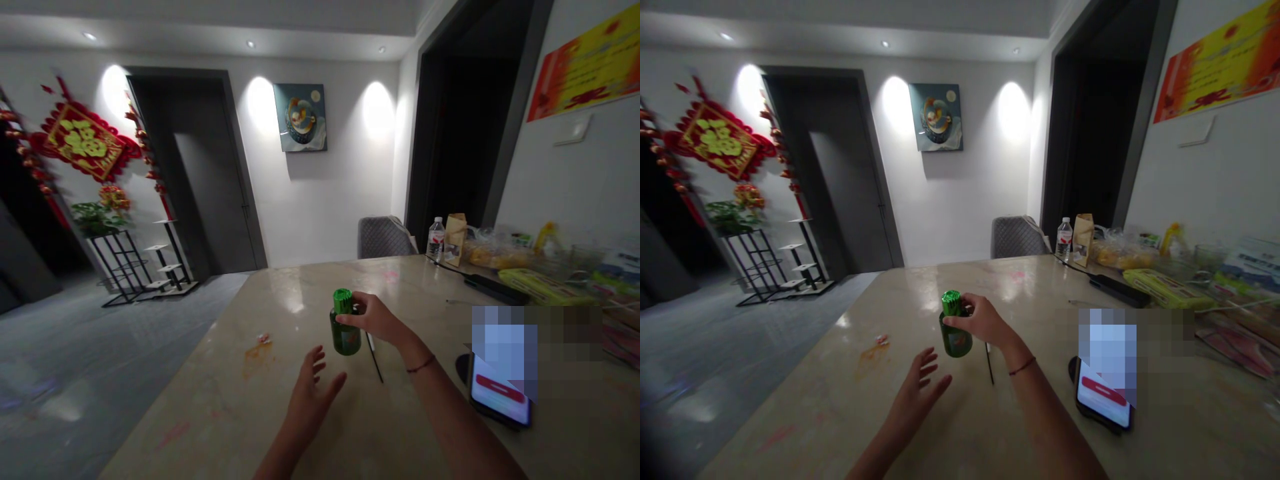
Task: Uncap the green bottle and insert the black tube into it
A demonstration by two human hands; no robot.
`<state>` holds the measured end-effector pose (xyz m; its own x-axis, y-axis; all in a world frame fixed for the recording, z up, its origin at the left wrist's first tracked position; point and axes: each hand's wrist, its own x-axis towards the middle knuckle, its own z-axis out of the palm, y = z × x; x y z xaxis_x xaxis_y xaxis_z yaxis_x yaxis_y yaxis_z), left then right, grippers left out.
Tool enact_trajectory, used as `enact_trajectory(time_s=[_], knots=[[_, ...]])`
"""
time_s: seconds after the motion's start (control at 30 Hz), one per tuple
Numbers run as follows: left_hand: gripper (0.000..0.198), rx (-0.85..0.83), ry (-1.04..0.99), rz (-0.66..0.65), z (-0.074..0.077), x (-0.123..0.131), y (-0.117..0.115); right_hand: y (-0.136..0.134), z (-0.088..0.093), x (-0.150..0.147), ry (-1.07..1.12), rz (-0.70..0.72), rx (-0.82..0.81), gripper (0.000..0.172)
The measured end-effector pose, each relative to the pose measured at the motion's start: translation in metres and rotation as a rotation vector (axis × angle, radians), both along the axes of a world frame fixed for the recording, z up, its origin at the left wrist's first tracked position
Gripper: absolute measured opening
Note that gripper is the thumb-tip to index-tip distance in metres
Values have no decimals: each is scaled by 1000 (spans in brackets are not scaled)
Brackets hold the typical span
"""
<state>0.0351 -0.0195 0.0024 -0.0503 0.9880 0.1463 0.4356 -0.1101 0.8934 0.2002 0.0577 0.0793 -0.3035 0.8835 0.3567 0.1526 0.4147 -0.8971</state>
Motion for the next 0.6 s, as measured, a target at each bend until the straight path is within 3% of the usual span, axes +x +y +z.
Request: enact_trajectory(time_s=[0.17, 0.3, 0.5, 0.6], knots=[[85, 4, -152, -61, -5, 3, 0, -21, 18, 5, -51, 231, -14, 33], [94, 21, -309, -185, -7, 9, 3, -31, 27, 7, -108, 305, 18, 27], [62, 43, -378, -264, -4, 18, 3, -32, 24, 4, -177, 285, 62, 23], [58, 58, -385, -254, -5, 18, 3, -30, 20, 4, -182, 271, 47, 25]])
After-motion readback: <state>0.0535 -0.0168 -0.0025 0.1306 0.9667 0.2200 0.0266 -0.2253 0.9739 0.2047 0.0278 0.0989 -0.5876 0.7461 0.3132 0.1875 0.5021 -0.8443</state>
